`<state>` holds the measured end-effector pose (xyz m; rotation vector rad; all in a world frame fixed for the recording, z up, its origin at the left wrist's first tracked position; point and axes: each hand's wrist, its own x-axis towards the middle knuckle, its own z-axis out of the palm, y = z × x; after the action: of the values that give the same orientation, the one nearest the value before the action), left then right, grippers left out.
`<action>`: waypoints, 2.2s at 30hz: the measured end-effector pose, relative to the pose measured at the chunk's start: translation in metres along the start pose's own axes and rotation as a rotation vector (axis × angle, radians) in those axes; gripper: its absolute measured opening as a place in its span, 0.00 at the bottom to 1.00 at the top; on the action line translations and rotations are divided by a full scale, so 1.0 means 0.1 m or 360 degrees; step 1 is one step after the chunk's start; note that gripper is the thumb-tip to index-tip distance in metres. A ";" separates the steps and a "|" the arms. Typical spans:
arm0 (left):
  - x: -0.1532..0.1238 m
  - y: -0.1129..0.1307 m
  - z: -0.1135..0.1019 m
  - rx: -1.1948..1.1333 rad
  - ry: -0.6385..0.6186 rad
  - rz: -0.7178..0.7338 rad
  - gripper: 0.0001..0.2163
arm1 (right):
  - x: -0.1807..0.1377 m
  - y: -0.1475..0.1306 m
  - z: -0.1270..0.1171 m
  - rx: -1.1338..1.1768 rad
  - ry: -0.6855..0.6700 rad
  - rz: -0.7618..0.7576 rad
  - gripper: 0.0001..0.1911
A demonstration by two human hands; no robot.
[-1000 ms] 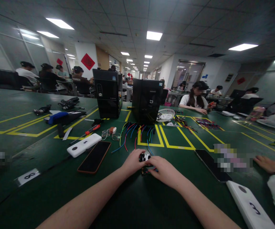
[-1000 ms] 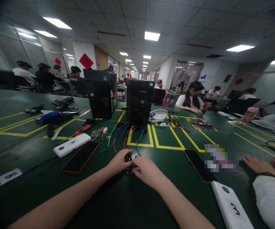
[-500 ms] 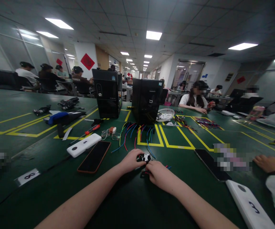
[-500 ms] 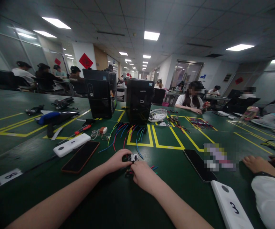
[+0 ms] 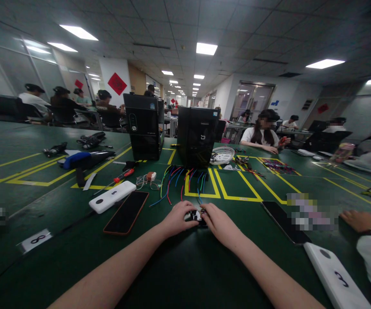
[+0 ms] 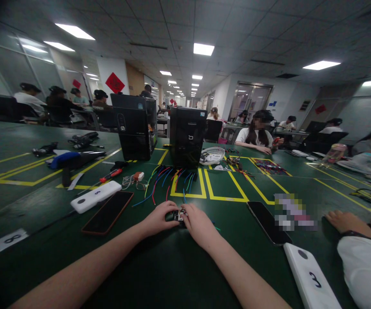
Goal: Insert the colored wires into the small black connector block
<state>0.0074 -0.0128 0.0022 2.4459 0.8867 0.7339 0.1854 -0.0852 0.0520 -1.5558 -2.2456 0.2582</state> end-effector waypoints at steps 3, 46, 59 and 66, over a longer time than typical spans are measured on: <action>-0.01 0.02 -0.01 0.0079 -0.0069 -0.0009 0.19 | -0.03 0.01 0.04 -0.0120 -0.0060 -0.0015 0.27; -0.02 0.06 -0.07 -0.0094 -0.0108 -0.0030 0.15 | 0.67 2.12 -0.59 -0.0500 0.0385 0.1406 0.20; -0.02 0.07 -0.08 -0.0053 -0.0127 -0.0006 0.14 | 0.69 2.24 -0.61 -0.0617 0.0338 0.1178 0.16; -0.01 0.06 -0.08 -0.0006 -0.0145 -0.0002 0.13 | 0.70 2.24 -0.57 -0.0692 0.0313 0.1114 0.13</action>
<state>0.0045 -0.0163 0.0108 2.4541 0.8510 0.6181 0.3799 0.0571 0.0366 -2.4408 -1.5986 -0.2096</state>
